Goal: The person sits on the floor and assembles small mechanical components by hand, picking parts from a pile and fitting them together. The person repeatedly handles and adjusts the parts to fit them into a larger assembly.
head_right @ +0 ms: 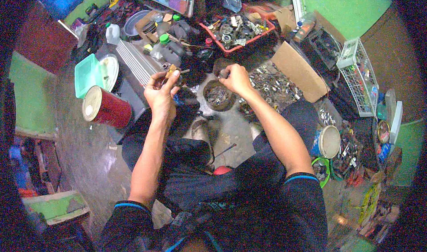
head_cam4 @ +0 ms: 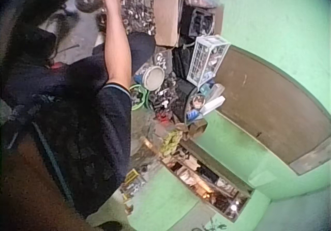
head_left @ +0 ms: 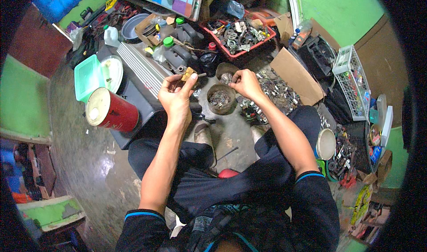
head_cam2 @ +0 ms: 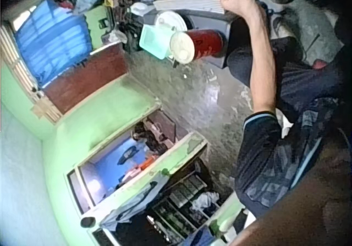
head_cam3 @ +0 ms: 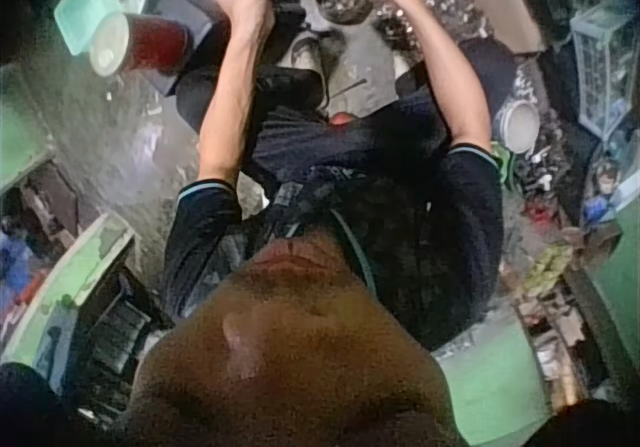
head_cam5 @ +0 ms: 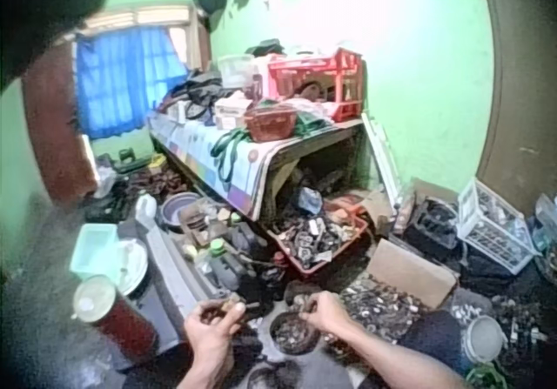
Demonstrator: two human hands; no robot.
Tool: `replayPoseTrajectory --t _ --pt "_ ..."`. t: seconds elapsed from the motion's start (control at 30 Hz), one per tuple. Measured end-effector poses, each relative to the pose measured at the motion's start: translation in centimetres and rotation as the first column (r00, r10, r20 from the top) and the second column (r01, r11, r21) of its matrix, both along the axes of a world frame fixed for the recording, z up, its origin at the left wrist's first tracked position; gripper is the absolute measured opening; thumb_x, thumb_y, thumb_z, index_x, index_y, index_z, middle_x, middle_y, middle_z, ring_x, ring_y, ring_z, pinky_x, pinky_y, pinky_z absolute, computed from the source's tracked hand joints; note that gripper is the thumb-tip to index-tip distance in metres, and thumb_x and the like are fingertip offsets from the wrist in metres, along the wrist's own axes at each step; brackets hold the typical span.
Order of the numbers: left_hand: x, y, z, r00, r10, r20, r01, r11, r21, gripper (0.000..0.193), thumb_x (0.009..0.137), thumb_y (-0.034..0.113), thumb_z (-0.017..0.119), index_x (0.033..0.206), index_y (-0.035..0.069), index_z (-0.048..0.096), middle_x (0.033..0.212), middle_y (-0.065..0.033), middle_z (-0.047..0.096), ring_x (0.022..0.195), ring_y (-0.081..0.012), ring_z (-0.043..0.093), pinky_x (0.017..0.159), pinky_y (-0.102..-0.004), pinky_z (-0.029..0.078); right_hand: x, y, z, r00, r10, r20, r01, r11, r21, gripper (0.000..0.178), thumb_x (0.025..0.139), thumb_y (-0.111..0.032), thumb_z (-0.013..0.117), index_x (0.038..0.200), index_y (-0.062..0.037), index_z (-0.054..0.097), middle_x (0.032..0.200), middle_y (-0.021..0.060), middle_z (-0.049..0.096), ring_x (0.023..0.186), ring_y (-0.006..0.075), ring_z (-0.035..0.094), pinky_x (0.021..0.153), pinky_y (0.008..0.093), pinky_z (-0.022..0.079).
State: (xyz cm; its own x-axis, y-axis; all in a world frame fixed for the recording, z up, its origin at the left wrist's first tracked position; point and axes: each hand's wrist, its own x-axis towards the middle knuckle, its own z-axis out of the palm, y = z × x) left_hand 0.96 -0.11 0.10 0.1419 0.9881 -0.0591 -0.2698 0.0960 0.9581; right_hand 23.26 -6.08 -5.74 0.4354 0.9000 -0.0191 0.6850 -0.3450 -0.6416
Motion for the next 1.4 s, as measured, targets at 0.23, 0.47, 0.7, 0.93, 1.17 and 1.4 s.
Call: replayPoseTrajectory --t 0.23,0.47,0.7,0.93,1.17,1.4 --pt "-0.1 0.0 0.0 1.0 -0.014 0.021 0.014 1.0 -0.002 0.033 0.075 0.011 0.082 0.097 0.005 0.058 0.093 -0.0048 0.063 0.079 -0.0142 0.064 0.062 -0.0272 0.053 0.3 0.6 -1.6 0.994 0.014 0.107 -0.016 1.0 0.02 0.023 0.072 -0.017 0.075 0.093 -0.0076 0.075 0.088 0.022 0.069 0.086 0.0367 0.068 0.082 0.0429 0.053" --pt "-0.3 0.2 -0.1 0.999 -0.016 0.029 0.016 1.0 -0.002 0.033 0.075 0.011 0.082 0.097 0.004 0.058 0.094 -0.0052 0.064 0.078 -0.0139 0.063 0.061 -0.0273 0.053 0.9 0.5 -2.5 0.993 0.055 0.105 -0.051 0.998 -0.047 0.02 0.071 -0.01 0.07 0.09 -0.0018 0.073 0.085 0.0219 0.069 0.084 0.0344 0.069 0.077 0.0404 0.053" --pt "-0.1 0.1 0.1 1.0 -0.009 0.011 0.009 1.0 -0.025 0.034 0.075 0.011 0.082 0.098 0.005 0.058 0.095 -0.0053 0.064 0.079 -0.0128 0.062 0.061 -0.027 0.052 2.0 0.6 -4.8 0.98 0.145 0.139 -0.13 0.985 -0.11 0.026 0.066 -0.008 0.069 0.091 -0.0011 0.073 0.084 0.0215 0.069 0.082 0.0328 0.069 0.076 0.0398 0.054" --pt "-0.3 0.0 0.1 0.998 -0.06 0.034 0.06 0.998 -0.01 0.034 0.077 0.01 0.08 0.102 0.004 0.058 0.1 -0.0059 0.065 0.084 -0.0141 0.063 0.065 -0.0269 0.053 -0.6 0.1 0.4 0.997 0.083 -0.005 -0.083 0.994 0.07 0.032 0.07 -0.003 0.067 0.101 -0.0065 0.072 0.084 0.0193 0.07 0.081 0.0285 0.07 0.079 0.0373 0.056" --pt "0.0 -0.6 0.3 0.986 -0.161 0.038 0.159 0.986 0.046 0.036 0.074 0.003 0.081 0.102 0.0 0.059 0.099 -0.0086 0.066 0.088 -0.0153 0.064 0.073 -0.027 0.054 -6.3 -3.0 5.5 0.947 0.308 -0.087 -0.178 0.732 0.657 0.047 0.079 -0.006 0.07 0.124 0.0002 0.055 0.117 0.0157 0.06 0.096 0.0228 0.067 0.079 0.0311 0.055" --pt "1.1 -1.7 -0.3 0.952 -0.243 -0.189 0.286 0.924 0.255 0.035 0.07 -0.003 0.081 0.1 -0.003 0.062 0.094 -0.0076 0.068 0.088 -0.0141 0.064 0.081 -0.0283 0.053 -5.5 -3.4 4.6 0.931 0.297 0.213 -0.358 0.624 0.695 0.026 0.078 -0.006 0.072 0.101 0.0018 0.063 0.095 0.0165 0.066 0.085 0.0304 0.066 0.073 0.0347 0.053"
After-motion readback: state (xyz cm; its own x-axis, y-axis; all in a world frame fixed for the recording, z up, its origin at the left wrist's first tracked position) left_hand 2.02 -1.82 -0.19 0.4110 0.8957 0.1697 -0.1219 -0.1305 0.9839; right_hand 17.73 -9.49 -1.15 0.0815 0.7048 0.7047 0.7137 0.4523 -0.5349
